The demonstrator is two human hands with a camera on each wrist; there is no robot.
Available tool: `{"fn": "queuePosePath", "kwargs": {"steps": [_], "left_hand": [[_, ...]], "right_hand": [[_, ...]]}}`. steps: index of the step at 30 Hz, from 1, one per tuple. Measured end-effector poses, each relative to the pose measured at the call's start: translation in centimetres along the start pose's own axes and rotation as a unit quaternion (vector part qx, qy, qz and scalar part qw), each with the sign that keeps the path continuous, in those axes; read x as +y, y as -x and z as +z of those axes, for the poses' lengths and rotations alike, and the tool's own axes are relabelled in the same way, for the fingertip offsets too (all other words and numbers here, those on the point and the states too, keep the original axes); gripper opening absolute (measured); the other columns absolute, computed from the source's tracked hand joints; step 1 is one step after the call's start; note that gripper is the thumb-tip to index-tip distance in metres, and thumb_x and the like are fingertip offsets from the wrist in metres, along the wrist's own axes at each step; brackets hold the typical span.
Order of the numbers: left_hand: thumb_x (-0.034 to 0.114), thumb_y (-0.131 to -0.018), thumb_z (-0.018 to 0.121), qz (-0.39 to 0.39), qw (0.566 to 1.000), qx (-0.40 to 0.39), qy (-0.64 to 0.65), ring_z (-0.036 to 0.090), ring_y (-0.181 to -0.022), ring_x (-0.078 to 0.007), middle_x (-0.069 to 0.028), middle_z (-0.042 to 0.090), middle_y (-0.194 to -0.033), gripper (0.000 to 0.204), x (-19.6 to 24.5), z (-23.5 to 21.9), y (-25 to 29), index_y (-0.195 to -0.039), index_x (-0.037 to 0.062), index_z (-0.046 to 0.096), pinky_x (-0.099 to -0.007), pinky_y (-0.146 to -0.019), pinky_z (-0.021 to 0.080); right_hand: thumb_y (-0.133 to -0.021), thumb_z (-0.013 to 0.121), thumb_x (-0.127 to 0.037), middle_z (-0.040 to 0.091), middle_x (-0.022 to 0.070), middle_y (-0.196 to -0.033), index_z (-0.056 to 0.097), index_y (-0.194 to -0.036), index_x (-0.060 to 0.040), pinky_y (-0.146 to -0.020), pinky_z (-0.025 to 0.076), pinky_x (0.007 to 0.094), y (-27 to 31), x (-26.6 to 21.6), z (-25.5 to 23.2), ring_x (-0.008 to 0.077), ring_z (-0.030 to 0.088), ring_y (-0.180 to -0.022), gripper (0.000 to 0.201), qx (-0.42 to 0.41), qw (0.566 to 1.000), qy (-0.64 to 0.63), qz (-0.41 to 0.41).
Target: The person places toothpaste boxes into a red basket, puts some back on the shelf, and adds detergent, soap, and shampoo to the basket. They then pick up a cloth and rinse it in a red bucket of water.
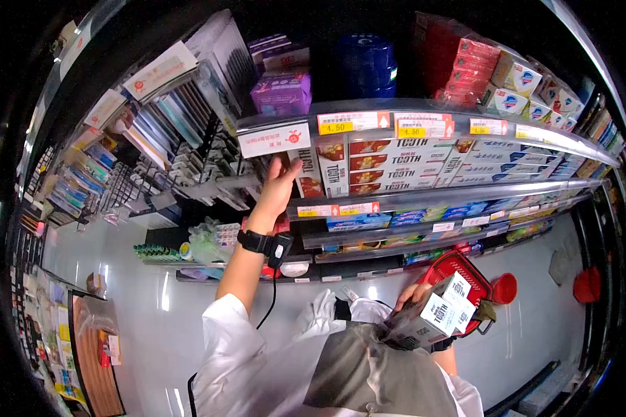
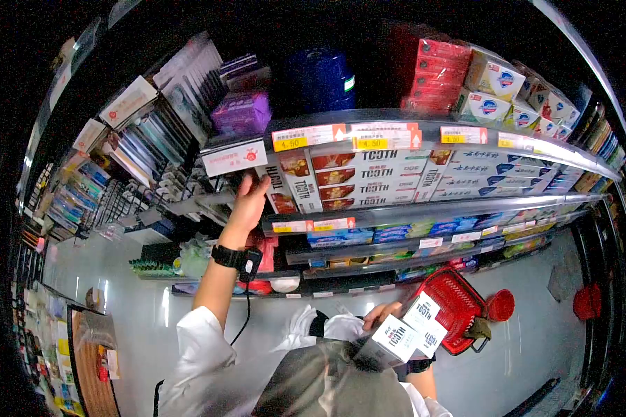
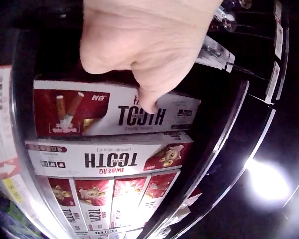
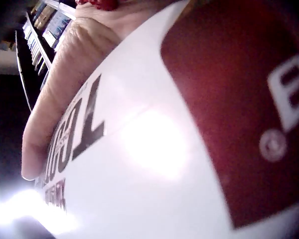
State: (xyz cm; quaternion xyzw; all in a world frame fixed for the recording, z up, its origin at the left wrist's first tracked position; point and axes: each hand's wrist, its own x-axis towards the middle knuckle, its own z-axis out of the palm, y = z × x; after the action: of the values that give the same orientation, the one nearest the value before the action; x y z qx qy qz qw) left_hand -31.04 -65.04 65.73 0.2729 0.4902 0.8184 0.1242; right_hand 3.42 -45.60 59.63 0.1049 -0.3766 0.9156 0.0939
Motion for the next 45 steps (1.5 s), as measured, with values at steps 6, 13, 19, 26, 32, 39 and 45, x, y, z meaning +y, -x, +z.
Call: {"fn": "queuePosePath", "kwargs": {"steps": [6,13,19,26,32,39,45], "left_hand": [[0.021,-0.086,0.061,-0.008,0.991,0.023,-0.129,0.043,-0.111,-0.014,-0.0078,0.047,-0.124,0.049,0.3,0.2,0.6,-0.124,-0.0004,0.04,-0.0281,-0.095,0.033],[0.026,-0.081,0.065,-0.046,0.874,-0.031,-0.483,0.055,-0.097,-0.0231,-0.0153,0.06,-0.105,0.042,-0.7,-1.3,2.4,-0.105,-0.0053,0.051,-0.0336,-0.085,0.041],[0.01,-0.079,0.063,-0.094,0.896,-0.081,-0.425,0.054,-0.103,-0.0217,-0.0125,0.058,-0.112,0.045,0.0,-1.1,2.2,-0.118,-0.0027,0.044,-0.032,-0.09,0.04],[0.017,-0.08,0.064,-0.086,0.867,-0.05,-0.489,0.055,-0.103,-0.0239,-0.0152,0.058,-0.112,0.048,0.6,-0.5,2.0,-0.119,-0.0017,0.043,-0.0334,-0.089,0.041],[0.021,-0.08,0.064,-0.088,0.872,-0.052,-0.478,0.051,-0.107,-0.0269,-0.016,0.055,-0.115,0.05,-0.3,-1.1,-0.1,-0.119,-0.0025,0.043,-0.0347,-0.09,0.039],[0.018,-0.08,0.064,-0.077,0.898,-0.061,-0.428,0.049,-0.108,-0.0227,-0.0127,0.055,-0.116,0.045,-2.2,-2.9,-0.8,-0.117,-0.0027,0.047,-0.0336,-0.092,0.037],[0.012,-0.078,0.065,-0.036,0.87,-0.024,-0.491,0.059,-0.097,-0.0269,-0.0149,0.062,-0.103,0.042,-1.2,-0.6,-1.4,-0.115,-0.0002,0.048,-0.0349,-0.081,0.045]], "right_hand": [[-0.08,0.056,-0.044,0.055,0.0224,-0.097,0.051,-0.09,0.0013,-0.071,0.051,0.0402,-0.7,0.0,-0.2,0.0351,0.059,-0.084,0.047,-0.032,0.999,-0.005,0.011],[-0.08,0.055,-0.046,0.054,0.0229,-0.101,0.051,-0.093,0.0017,-0.071,0.051,0.0402,-0.1,-0.3,-0.5,0.0355,0.059,-0.084,0.049,-0.035,0.999,0.03,-0.002],[-0.077,0.05,-0.054,0.057,0.023,-0.091,0.055,-0.09,0.0034,-0.072,0.048,0.0394,0.3,-0.5,0.4,0.0352,0.056,-0.086,0.059,0.052,0.998,0.014,0.041],[-0.077,0.049,-0.05,0.056,0.0235,-0.092,0.055,-0.091,0.0041,-0.073,0.047,0.0381,0.3,-0.5,-0.1,0.0348,0.056,-0.086,0.056,0.035,0.998,0.014,0.057],[-0.078,0.048,-0.047,0.056,0.024,-0.093,0.055,-0.091,0.0047,-0.073,0.047,0.037,-0.2,-0.5,0.0,0.0344,0.056,-0.086,0.054,0.011,0.997,0.006,0.074],[-0.079,0.048,-0.044,0.056,0.0245,-0.094,0.055,-0.092,0.0054,-0.074,0.046,0.0357,-0.7,-0.2,-0.4,0.0339,0.056,-0.087,0.051,-0.018,0.996,-0.005,0.09],[-0.079,0.047,-0.041,0.056,0.025,-0.095,0.054,-0.092,0.0059,-0.075,0.046,0.0346,-0.9,-0.5,0.0,0.0335,0.055,-0.087,0.049,-0.05,0.994,-0.009,0.092]]}}
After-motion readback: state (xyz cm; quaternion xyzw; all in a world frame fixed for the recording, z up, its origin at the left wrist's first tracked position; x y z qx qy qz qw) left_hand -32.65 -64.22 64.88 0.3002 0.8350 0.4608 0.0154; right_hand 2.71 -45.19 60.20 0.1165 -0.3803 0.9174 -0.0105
